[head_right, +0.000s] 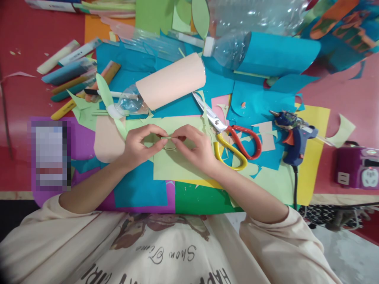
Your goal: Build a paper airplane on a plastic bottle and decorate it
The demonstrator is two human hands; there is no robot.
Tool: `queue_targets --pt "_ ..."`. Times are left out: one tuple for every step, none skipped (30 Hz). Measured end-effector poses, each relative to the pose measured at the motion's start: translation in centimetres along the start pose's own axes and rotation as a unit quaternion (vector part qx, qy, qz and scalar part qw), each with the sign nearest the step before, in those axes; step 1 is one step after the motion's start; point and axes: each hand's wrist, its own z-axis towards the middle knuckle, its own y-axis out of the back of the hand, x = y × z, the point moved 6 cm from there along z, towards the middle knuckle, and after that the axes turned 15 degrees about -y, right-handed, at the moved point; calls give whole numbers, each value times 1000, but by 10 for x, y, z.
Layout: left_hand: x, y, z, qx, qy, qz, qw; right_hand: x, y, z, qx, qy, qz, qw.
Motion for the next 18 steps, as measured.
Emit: queue_targets --pt "-1 1 0 -4 -8 3 1000 0 1 0 -8 6 2 1000" --pt "-2 1 0 -7 -21 7 1000 1 2 0 -15 15 6 1000" --pt "-3 2 0 -11 -36 12 999 1 2 -1 -20 24 10 999" --pt "-4 3 0 -16 -51 18 998 2 2 -1 -25 35 12 999" --pt "-5 3 0 -20 -64 24 997 2 3 -1 -31 46 12 998" --pt "-6 3 0 -24 -75 30 996 3 3 -1 -37 60 11 997" --pt "-6 3 0 -27 -83 36 996 4 3 -2 -43 74 8 996" --pt "-7 4 0 -29 -89 42 995 5 3 -2 -48 89 4 995" --pt "-7 3 0 -30 -93 46 994 6 4 -2 -53 102 1 993" --pt "-7 3 -1 -31 -95 50 994 7 4 -2 -56 112 -2 992" --pt "-8 4 -1 -31 -96 53 993 8 4 -2 -58 117 -5 991" --pt "-8 4 -1 -32 -96 55 993 8 4 -3 -60 120 -9 991" --pt "-8 4 -1 -33 -94 55 993 8 4 -3 -63 123 -12 990" --pt "-8 5 -1 -33 -92 53 994 8 4 -3 -65 125 -14 990" --pt "-8 5 -1 -32 -89 52 994 9 4 -3 -66 127 -16 990" --pt "-7 5 -1 -31 -85 51 995 9 4 -3 -67 130 -18 989" --pt "-7 5 -1 -29 -81 50 995 9 4 -4 -67 133 -20 989" --pt "-6 6 -1 -29 -80 50 995 9 4 -4 -68 135 -22 988"
